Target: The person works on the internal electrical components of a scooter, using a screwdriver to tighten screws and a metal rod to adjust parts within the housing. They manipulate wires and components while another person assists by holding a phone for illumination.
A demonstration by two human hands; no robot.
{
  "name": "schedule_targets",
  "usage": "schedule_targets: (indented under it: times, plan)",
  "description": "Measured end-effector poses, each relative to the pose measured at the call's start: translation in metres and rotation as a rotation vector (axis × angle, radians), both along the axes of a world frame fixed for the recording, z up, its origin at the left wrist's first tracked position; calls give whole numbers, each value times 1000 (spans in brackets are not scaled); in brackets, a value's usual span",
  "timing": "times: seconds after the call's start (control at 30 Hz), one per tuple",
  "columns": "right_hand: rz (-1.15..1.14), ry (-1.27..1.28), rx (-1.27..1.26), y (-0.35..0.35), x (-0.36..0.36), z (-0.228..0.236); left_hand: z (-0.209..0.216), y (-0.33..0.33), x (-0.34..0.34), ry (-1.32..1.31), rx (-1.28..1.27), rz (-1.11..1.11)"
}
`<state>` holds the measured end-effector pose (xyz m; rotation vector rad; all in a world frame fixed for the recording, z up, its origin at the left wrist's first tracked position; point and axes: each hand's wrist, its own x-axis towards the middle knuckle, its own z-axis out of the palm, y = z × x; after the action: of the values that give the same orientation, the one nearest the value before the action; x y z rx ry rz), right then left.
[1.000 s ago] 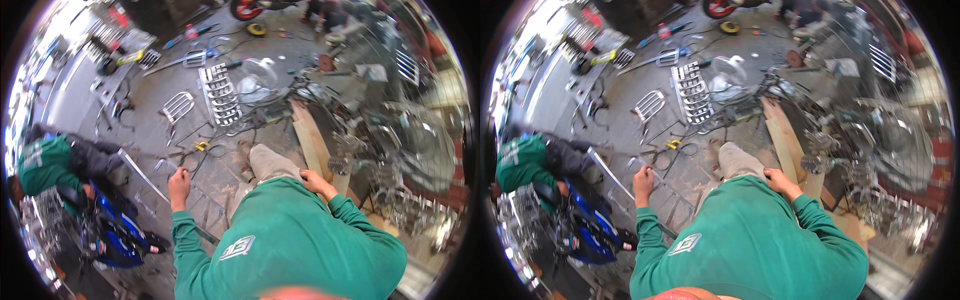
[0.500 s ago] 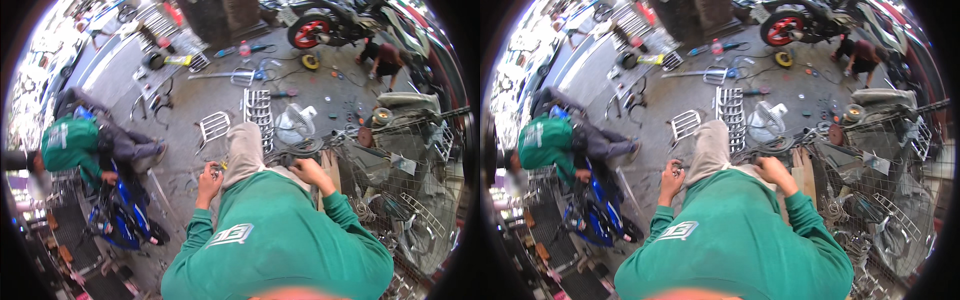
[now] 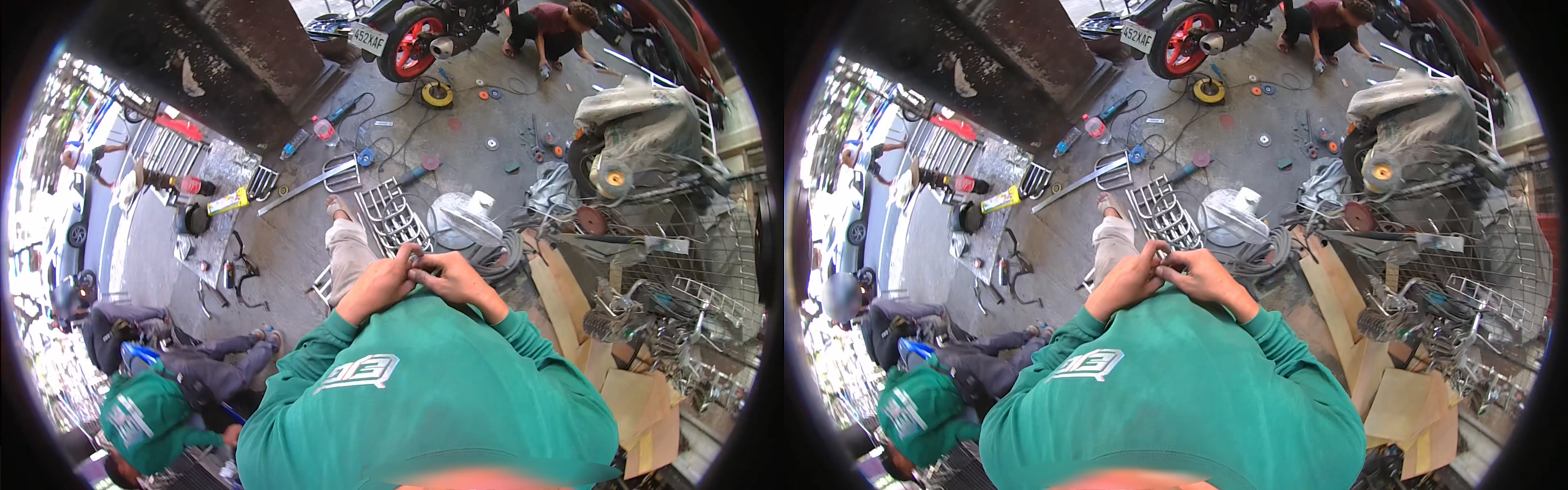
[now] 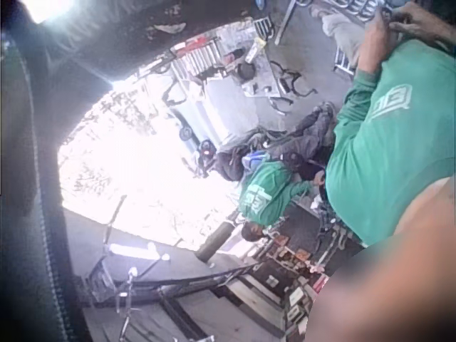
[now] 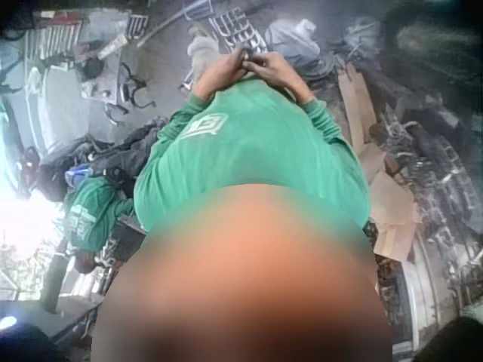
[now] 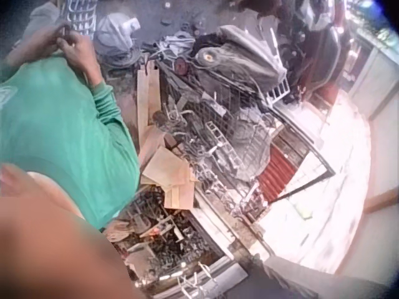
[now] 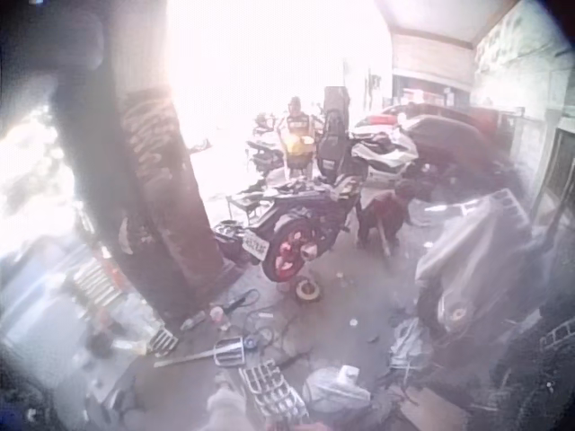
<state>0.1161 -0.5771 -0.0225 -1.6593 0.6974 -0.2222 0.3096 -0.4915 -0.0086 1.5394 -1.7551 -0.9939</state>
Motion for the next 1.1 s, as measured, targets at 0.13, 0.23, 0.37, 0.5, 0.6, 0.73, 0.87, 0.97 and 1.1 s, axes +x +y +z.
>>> schedule_targets:
  times: [0.13, 0.23, 0.37, 0.5, 0.6, 0.73, 0.87, 0.97, 1.1]
  plan:
    - [-233, -54, 269, -62, 132, -44, -65, -58, 158, 63, 86, 136]
    - [-482, -98, 551, -119, 252, -68, -129, -108, 298, 139, 101, 549]
    - [-583, -340, 915, -146, 351, -69, -173, -127, 476, 1046, 840, 939]
    - [-429, -582, 1232, -167, 401, -61, -163, -147, 550, 962, 803, 748]
    - [-367, -709, 1408, -191, 440, -54, -132, -179, 553, 992, 766, 554]
    - [-534, -123, 408, -213, 473, -22, -85, -237, 529, 979, 698, 187]
    - [-533, 15, 43, -238, 473, 18, -50, -290, 502, 915, 658, 15]
    - [-493, -66, -181, -269, 474, 27, -41, -327, 482, 827, 669, 64]
    - [-417, 15, -265, -335, 472, 10, -51, -388, 468, 639, 518, 3]
